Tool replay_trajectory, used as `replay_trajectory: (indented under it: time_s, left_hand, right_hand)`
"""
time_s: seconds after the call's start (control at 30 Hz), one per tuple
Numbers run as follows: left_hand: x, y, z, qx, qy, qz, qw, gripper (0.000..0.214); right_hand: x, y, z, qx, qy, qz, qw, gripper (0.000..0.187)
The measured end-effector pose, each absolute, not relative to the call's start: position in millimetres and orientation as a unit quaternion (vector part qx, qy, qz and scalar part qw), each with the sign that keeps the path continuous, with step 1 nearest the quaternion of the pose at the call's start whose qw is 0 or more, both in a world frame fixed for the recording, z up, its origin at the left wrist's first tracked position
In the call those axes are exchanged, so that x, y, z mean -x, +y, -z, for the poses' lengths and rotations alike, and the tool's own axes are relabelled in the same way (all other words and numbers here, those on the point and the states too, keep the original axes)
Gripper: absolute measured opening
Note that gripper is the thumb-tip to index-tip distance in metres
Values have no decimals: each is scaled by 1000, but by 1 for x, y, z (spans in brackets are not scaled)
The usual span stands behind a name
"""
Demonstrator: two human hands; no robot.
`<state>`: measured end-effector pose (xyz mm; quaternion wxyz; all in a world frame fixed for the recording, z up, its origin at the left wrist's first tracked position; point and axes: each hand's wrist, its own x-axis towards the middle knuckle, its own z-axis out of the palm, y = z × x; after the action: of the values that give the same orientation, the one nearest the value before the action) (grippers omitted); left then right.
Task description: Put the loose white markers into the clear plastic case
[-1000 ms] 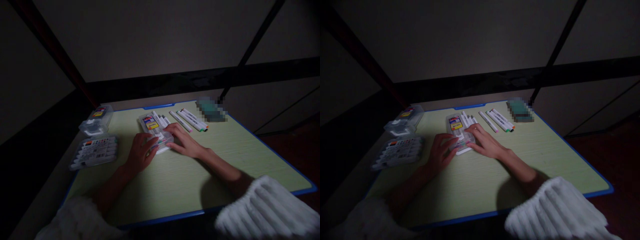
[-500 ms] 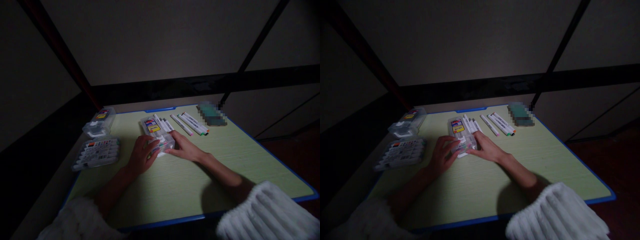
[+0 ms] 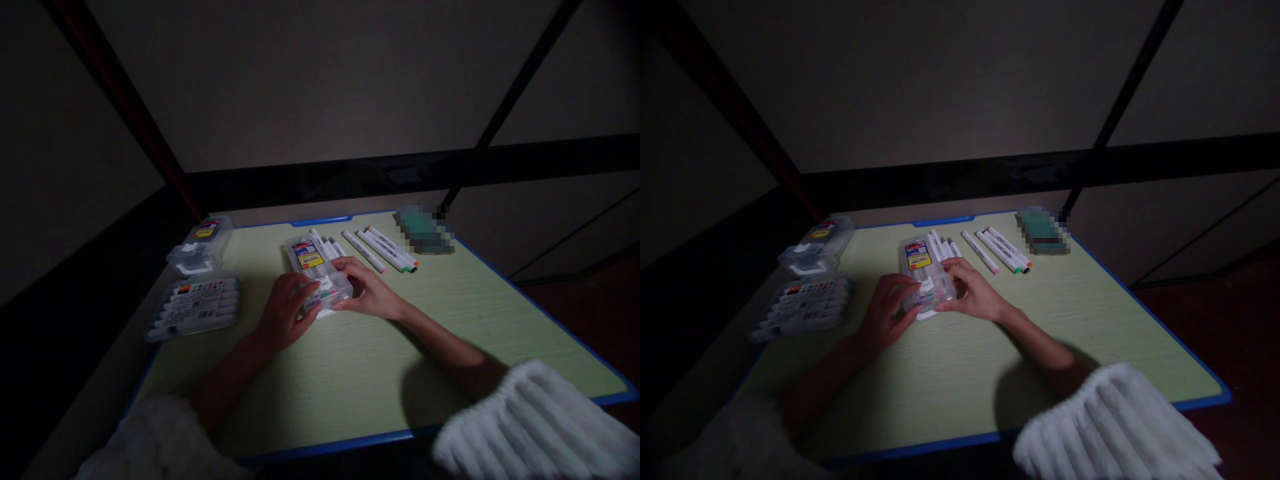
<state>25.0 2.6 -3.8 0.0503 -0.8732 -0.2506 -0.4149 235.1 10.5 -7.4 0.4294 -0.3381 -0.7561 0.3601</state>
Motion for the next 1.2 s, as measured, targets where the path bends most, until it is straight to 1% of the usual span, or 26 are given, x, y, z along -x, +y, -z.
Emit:
replay_trajectory:
  time_s: [0.3,0.6,0.67,0.73,0.8,0.87,1.0,1.1,1.2]
  left_hand:
    - [-20,3,10,883,-229,410,12,34]
    - [-23,5,2,802,-324,501,-31,28]
    - [-24,7,2,775,-346,525,-60,28]
    - [-24,9,4,734,-370,557,-122,29]
    - [-25,12,6,688,-404,571,-194,34]
    - [-25,15,6,649,-430,568,-269,44]
    - [-27,21,8,604,-419,551,-394,67]
    - [-26,24,10,605,-398,541,-427,81]
    - [-25,26,12,622,-375,529,-439,88]
  right_hand:
    - [-233,5,4,323,-713,-419,460,39]
    - [-242,11,-1,318,-642,-451,533,39]
    - [-246,13,-3,326,-612,-460,554,39]
    - [-251,14,-6,330,-576,-478,575,40]
    - [-257,14,-9,330,-544,-501,587,41]
    - [-263,13,-12,324,-528,-521,587,41]
    - [-276,11,-18,296,-508,-573,571,45]
    - [-283,9,-21,296,-512,-591,548,49]
    - [-288,6,-25,312,-528,-593,522,52]
